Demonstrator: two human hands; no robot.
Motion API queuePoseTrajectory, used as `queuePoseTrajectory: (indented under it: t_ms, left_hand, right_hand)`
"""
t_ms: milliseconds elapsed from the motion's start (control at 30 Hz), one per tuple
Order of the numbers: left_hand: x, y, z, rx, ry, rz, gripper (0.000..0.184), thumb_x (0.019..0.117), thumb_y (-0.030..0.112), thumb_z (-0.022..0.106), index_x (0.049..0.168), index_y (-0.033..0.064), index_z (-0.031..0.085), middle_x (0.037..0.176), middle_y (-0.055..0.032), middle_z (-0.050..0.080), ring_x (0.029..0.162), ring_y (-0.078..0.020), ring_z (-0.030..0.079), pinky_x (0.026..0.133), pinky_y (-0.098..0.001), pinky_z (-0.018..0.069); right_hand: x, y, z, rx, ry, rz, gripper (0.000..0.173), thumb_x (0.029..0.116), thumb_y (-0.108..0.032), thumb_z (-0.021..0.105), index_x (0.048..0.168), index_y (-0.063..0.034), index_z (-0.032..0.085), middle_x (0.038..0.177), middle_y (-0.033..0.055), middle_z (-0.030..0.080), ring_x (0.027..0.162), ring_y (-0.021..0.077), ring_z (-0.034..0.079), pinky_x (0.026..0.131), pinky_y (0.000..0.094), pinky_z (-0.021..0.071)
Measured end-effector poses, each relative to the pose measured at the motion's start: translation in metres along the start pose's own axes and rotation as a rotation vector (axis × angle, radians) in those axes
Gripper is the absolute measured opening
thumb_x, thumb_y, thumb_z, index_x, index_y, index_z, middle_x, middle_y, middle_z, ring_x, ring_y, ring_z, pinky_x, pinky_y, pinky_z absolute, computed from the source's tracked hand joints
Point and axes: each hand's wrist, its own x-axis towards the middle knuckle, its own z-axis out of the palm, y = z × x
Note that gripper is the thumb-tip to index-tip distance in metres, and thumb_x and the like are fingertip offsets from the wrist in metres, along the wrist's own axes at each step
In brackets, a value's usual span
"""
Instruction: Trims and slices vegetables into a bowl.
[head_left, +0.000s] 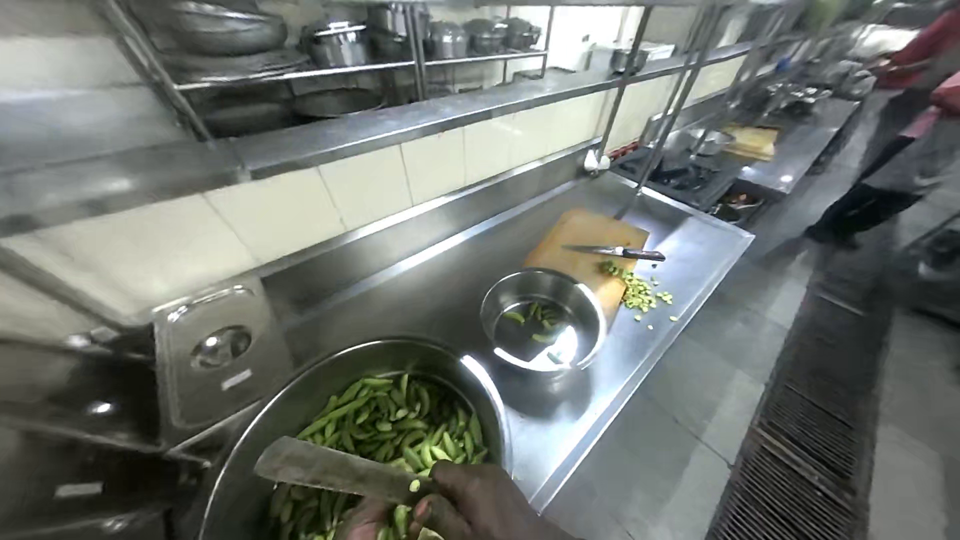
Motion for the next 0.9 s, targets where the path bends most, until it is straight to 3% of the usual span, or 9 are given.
queuePoseTrajectory:
  t_ms: [100, 167, 200, 333, 400, 533, 700, 800, 900]
  left_hand:
    - [0.011, 0.002, 0.039, 0.129, -0.31, 0.099, 0.024, 0.1054, 0.005, 0.045, 0.127, 0.0005, 0.055, 0.108, -0.0109, 0.068, 0.097, -0.018, 0.068, 0.083, -0.0355, 0.0597]
    - [0.031, 0.011, 0.107, 0.269, -0.316, 0.056, 0.033, 0.1102, 0.025, 0.04, 0.127, 0.0, 0.054, 0.102, -0.0147, 0.07, 0.086, -0.022, 0.071, 0.074, -0.0365, 0.0615]
    - [0.041, 0.017, 0.139, 0.278, -0.329, 0.025, 0.045, 0.1114, 0.038, 0.036, 0.136, 0.0023, 0.049, 0.108, -0.0184, 0.067, 0.091, -0.029, 0.071, 0.078, -0.0439, 0.0614]
    - [0.076, 0.022, 0.186, 0.319, -0.416, 0.124, 0.083, 0.0989, 0.072, 0.038, 0.161, 0.0203, 0.019, 0.158, -0.0153, 0.038, 0.137, -0.0396, 0.047, 0.102, -0.0644, 0.0452]
    - [0.076, 0.025, 0.18, 0.331, -0.377, 0.146, 0.081, 0.0979, 0.072, 0.042, 0.161, 0.0253, 0.022, 0.164, -0.0096, 0.031, 0.145, -0.0385, 0.037, 0.107, -0.0671, 0.0392]
    - [0.065, 0.035, 0.12, 0.394, -0.321, 0.158, 0.052, 0.1098, 0.048, 0.033, 0.155, 0.0226, 0.04, 0.154, -0.0068, 0.048, 0.137, -0.0322, 0.049, 0.106, -0.0588, 0.0431]
    - [0.042, 0.054, 0.031, 0.78, -0.103, 0.416, 0.034, 0.1067, 0.014, 0.05, 0.14, 0.006, 0.056, 0.131, -0.0103, 0.065, 0.116, -0.0224, 0.064, 0.096, -0.0415, 0.0547]
    - [0.014, 0.063, 0.002, 1.272, 0.112, 0.441, 0.033, 0.1033, 0.017, 0.062, 0.133, 0.0034, 0.061, 0.13, -0.0205, 0.064, 0.119, -0.0379, 0.062, 0.1, -0.0593, 0.0488]
    - [-0.003, 0.058, -0.013, 1.561, 0.081, 0.314, 0.033, 0.1006, 0.015, 0.065, 0.131, 0.001, 0.064, 0.126, -0.0264, 0.064, 0.116, -0.0459, 0.062, 0.098, -0.0655, 0.0484]
  right_hand:
    - [-0.008, 0.004, -0.011, 0.054, 0.085, -0.018, 0.043, 0.1074, -0.039, 0.048, 0.101, -0.0001, 0.066, 0.076, 0.0136, 0.063, 0.07, 0.0272, 0.065, 0.066, 0.0486, 0.0536]
    - [-0.011, 0.008, -0.015, 0.087, 0.135, -0.024, 0.044, 0.1074, -0.041, 0.048, 0.101, -0.0011, 0.066, 0.075, 0.0121, 0.063, 0.069, 0.0252, 0.064, 0.065, 0.0467, 0.0536]
    - [-0.012, 0.011, -0.016, 0.098, 0.159, -0.025, 0.046, 0.1074, -0.043, 0.047, 0.1, -0.0017, 0.066, 0.074, 0.0111, 0.061, 0.067, 0.0241, 0.063, 0.063, 0.0453, 0.0524]
    - [-0.014, 0.016, -0.021, 0.098, 0.219, -0.021, 0.054, 0.1069, -0.05, 0.043, 0.099, -0.0024, 0.066, 0.073, 0.0098, 0.061, 0.066, 0.023, 0.063, 0.062, 0.0454, 0.0528]
    - [-0.016, 0.02, -0.023, 0.094, 0.242, -0.02, 0.057, 0.1067, -0.053, 0.041, 0.1, -0.0029, 0.067, 0.073, 0.0092, 0.061, 0.066, 0.0224, 0.063, 0.061, 0.0449, 0.0527]
    - [-0.015, 0.026, -0.02, 0.118, 0.25, 0.028, 0.06, 0.1064, -0.056, 0.039, 0.1, -0.0034, 0.067, 0.073, 0.0085, 0.06, 0.066, 0.0213, 0.061, 0.062, 0.0439, 0.0521]
    - [-0.011, 0.021, -0.011, 0.046, 0.181, 0.11, 0.039, 0.1004, -0.047, 0.06, 0.105, -0.0097, 0.07, 0.08, 0.0026, 0.067, 0.072, 0.0152, 0.066, 0.067, 0.0404, 0.0575]
    - [-0.008, 0.021, -0.001, -0.09, 0.169, 0.115, 0.039, 0.0943, -0.051, 0.066, 0.108, -0.014, 0.069, 0.082, -0.0005, 0.067, 0.07, 0.0142, 0.066, 0.064, 0.0409, 0.0585]
    - [-0.005, 0.021, 0.003, -0.153, 0.171, 0.118, 0.038, 0.1021, -0.049, 0.052, 0.104, -0.0141, 0.068, 0.072, -0.0009, 0.059, 0.061, 0.0142, 0.059, 0.055, 0.039, 0.0518]
